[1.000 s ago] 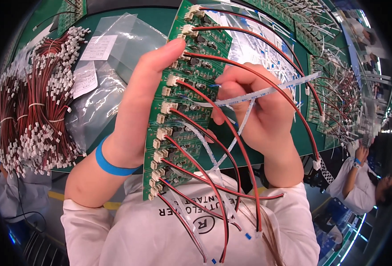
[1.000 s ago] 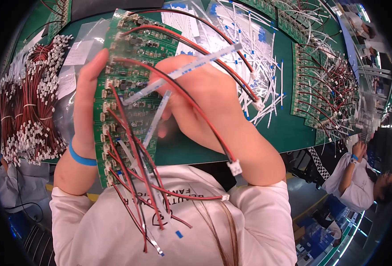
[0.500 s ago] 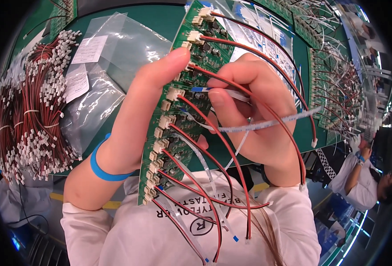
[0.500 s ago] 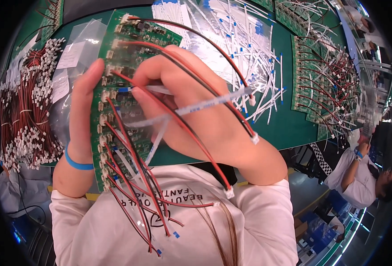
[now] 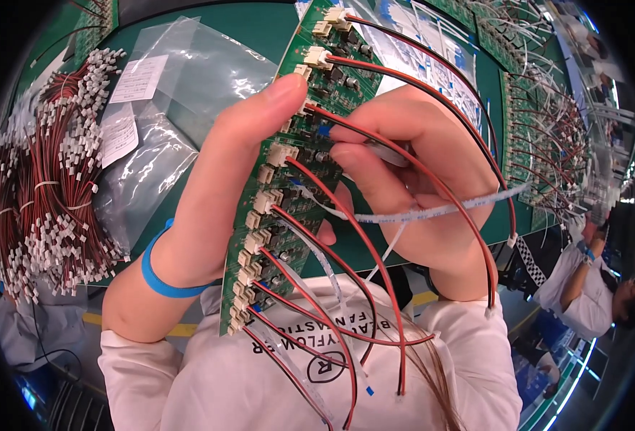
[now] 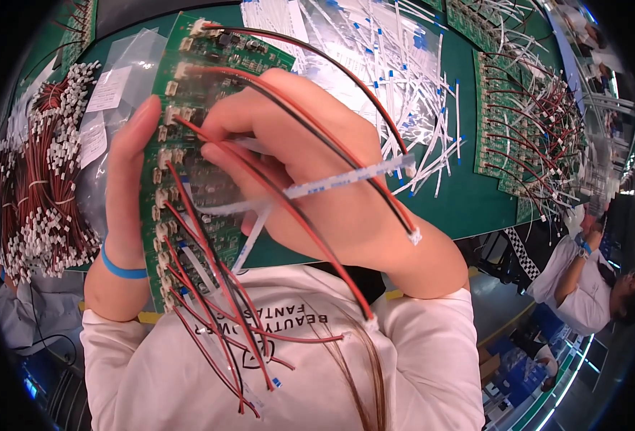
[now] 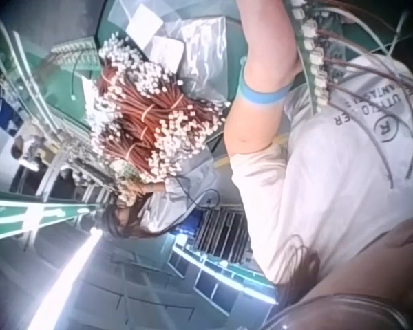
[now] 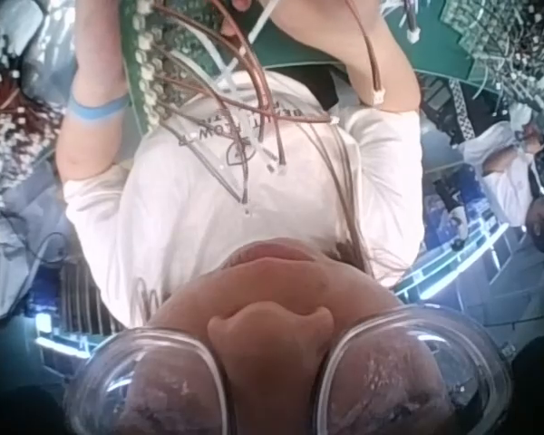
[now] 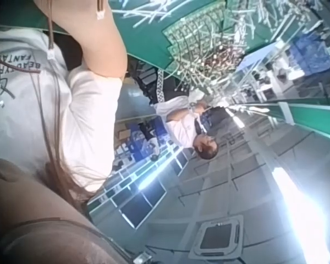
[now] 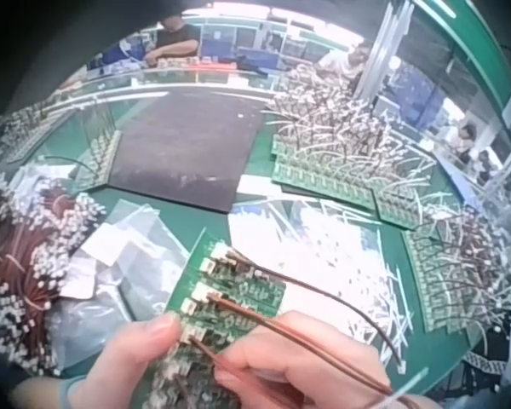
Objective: The person assembles circuit boards by picking up ribbon cables and wire harnesses and plugging them into board connectors by hand.
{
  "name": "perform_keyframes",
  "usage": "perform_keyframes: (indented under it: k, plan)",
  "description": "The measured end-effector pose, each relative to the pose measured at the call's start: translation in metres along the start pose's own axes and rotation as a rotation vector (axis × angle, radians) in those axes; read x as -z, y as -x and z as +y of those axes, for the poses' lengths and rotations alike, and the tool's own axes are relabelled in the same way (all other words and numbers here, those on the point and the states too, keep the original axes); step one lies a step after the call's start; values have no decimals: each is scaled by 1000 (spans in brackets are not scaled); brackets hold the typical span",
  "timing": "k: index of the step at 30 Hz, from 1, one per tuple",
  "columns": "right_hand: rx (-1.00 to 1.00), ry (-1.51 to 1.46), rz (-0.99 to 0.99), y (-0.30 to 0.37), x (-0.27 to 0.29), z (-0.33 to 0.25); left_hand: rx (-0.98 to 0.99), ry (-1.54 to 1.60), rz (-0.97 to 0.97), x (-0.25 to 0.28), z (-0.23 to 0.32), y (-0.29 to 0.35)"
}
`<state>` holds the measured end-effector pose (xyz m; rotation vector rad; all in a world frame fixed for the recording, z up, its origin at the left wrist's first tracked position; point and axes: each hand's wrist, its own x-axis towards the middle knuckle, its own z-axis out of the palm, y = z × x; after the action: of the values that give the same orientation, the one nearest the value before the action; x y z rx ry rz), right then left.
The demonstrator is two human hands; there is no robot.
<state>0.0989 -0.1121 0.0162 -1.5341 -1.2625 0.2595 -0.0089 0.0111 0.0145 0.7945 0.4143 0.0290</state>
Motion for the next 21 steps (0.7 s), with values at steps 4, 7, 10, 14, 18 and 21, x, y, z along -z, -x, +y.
perform_keyframes:
  k: [4, 7, 10, 14, 18, 21]
  plan:
    - [258, 109, -20, -5, 4, 13, 35, 54, 25, 3, 1, -1]
    - [296, 123, -15, -2, 2, 10, 3, 3, -37, 4, 3, 0]
    - [-276, -280, 1, 2, -3, -11, 29, 79, 33, 1, 2, -1]
    - [-464, -557, 209, 3, -5, -14, 42, 89, 36, 0, 0, -1]
    - [-434, -314, 86, 4, 1, -11, 32, 43, -6, 1, -1, -2]
    - [-93, -1, -26, 4, 2, -4, 50, 65, 47, 2, -2, 0]
